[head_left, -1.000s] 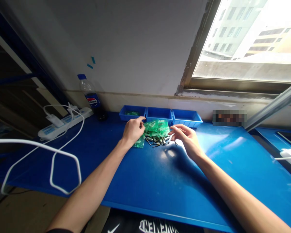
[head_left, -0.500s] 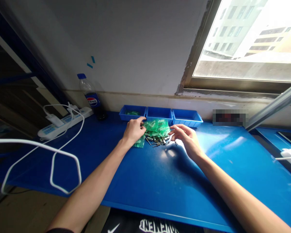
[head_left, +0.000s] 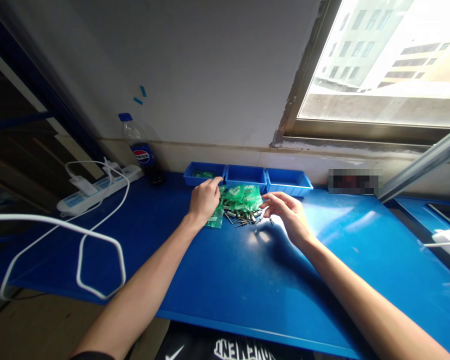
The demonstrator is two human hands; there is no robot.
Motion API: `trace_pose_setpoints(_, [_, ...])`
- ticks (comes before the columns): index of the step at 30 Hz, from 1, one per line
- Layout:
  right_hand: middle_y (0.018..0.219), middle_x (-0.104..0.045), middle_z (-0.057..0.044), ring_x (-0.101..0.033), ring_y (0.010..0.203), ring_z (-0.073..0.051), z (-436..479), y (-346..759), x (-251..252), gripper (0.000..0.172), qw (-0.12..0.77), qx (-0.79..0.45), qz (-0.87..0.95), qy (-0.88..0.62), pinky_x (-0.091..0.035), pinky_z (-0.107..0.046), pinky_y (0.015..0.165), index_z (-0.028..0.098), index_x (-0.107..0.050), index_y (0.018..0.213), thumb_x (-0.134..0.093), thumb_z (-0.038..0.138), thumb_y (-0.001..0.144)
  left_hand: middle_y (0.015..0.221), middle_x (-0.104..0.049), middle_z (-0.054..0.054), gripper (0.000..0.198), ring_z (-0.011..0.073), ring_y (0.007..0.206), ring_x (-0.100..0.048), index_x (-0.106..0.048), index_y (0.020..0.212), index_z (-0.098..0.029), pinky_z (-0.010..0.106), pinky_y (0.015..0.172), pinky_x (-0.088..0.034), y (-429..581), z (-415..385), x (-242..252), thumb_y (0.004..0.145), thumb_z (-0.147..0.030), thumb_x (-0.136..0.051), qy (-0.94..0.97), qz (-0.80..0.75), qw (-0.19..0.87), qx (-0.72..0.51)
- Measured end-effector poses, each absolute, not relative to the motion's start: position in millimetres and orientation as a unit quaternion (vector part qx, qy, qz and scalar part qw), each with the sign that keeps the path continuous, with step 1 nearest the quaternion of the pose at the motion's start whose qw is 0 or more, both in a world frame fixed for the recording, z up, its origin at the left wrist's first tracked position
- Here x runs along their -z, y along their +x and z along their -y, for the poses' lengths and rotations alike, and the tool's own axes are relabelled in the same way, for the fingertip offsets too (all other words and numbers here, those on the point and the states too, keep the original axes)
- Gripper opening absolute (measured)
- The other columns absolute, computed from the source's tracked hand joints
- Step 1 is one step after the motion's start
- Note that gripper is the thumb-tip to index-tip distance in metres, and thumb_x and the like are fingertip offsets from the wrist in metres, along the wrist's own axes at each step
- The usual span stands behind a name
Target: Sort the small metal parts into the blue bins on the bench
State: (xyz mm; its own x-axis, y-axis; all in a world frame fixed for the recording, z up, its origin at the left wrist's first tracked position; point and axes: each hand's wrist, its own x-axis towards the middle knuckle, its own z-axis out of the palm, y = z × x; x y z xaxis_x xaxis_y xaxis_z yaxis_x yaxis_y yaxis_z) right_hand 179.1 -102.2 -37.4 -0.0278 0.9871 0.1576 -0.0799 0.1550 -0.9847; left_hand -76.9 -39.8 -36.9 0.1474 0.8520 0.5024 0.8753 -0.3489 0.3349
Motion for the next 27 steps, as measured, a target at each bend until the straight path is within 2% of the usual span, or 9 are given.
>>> trace_pose_setpoints(4, [0.084,-0.077,-0.004,-0.067,0.064,-0.015,102,179,37,0.031,0.549,-0.486,0.529,-0.428,-0.055,-0.032,0.069,0.021,-0.078,0.098,-0.076,0.051,0.091,0.112,-0.077,0.011,0.038,0.0232,0.094,-0.075,-0.071,0.13,-0.019,0.031,0.083,-0.058,-79,38,36,0.098,-0.011,-0.052,-0.756,0.537,0.04,0.373])
trace_pose_setpoints(8, [0.084,-0.077,-0.004,-0.067,0.063,-0.015,102,179,36,0.032,0.549,-0.483,0.529,-0.43,-0.055,-0.032,0.068,0.021,-0.077,0.098,-0.076,0.051,0.09,0.098,-0.075,0.009,0.03,0.0207,0.087,-0.072,-0.073,0.118,-0.018,0.03,0.082,-0.059,-82,35,33,0.095,-0.011,-0.056,-0.743,0.502,-0.016,0.443])
trace_pose_setpoints(12, [0.082,-0.077,-0.005,-0.066,0.061,-0.016,104,178,35,0.034,0.548,-0.474,0.535,-0.435,-0.054,-0.032,0.066,0.02,-0.077,0.097,-0.077,0.053,0.089,0.094,-0.073,0.007,0.027,0.0185,0.085,-0.072,-0.072,0.117,-0.018,0.029,0.08,-0.06,-81,37,26,0.095,-0.015,-0.059,-0.708,0.482,-0.074,0.51])
trace_pose_setpoints(15, [0.083,-0.077,-0.005,-0.066,0.063,-0.016,106,176,34,0.034,0.547,-0.444,0.553,-0.444,-0.053,-0.032,0.066,0.021,-0.075,0.099,-0.077,0.053,0.088,0.095,-0.072,0.006,0.026,0.0177,0.085,-0.073,-0.071,0.115,-0.018,0.028,0.079,-0.062,-73,41,20,0.09,-0.023,-0.071,-0.651,0.441,-0.229,0.574])
trace_pose_setpoints(17, [0.085,-0.077,-0.005,-0.067,0.065,-0.016,108,174,32,0.036,0.545,-0.426,0.567,-0.448,-0.054,-0.033,0.068,0.022,-0.074,0.105,-0.078,0.053,0.088,0.096,-0.073,0.006,0.038,0.0188,0.083,-0.074,-0.068,0.115,-0.017,0.03,0.077,-0.064,-67,44,17,0.082,-0.03,-0.082,-0.605,0.395,-0.38,0.578])
trace_pose_setpoints(20, [0.086,-0.077,-0.004,-0.067,0.065,-0.017,110,172,29,0.045,0.536,-0.43,0.573,-0.447,-0.055,-0.034,0.068,0.023,-0.071,0.118,-0.081,0.053,0.086,0.1,-0.074,0.008,0.058,0.0213,0.082,-0.075,-0.064,0.118,-0.018,0.034,0.074,-0.066,-58,51,17,0.071,-0.037,-0.093,-0.556,0.333,-0.564,0.512])
trace_pose_setpoints(23, [0.077,-0.074,-0.002,-0.066,0.062,-0.018,112,171,27,0.048,0.517,-0.46,0.574,-0.437,-0.053,-0.033,0.064,0.022,-0.072,0.118,-0.082,0.054,0.084,0.101,-0.074,0.008,0.061,0.0219,0.083,-0.076,-0.066,0.117,-0.018,0.033,0.072,-0.066,-52,59,18,0.069,-0.04,-0.096,-0.561,0.307,-0.635,0.432])
trace_pose_setpoints(27, [0.065,-0.069,-0.001,-0.063,0.059,-0.017,112,171,24,0.041,0.497,-0.473,0.578,-0.442,-0.05,-0.033,0.062,0.019,-0.076,0.091,-0.083,0.057,0.081,0.098,-0.075,0.009,0.056,0.0217,0.082,-0.077,-0.07,0.113,-0.016,0.032,0.07,-0.066,-50,63,18,0.074,-0.05,-0.092,-0.569,0.313,-0.662,0.373])
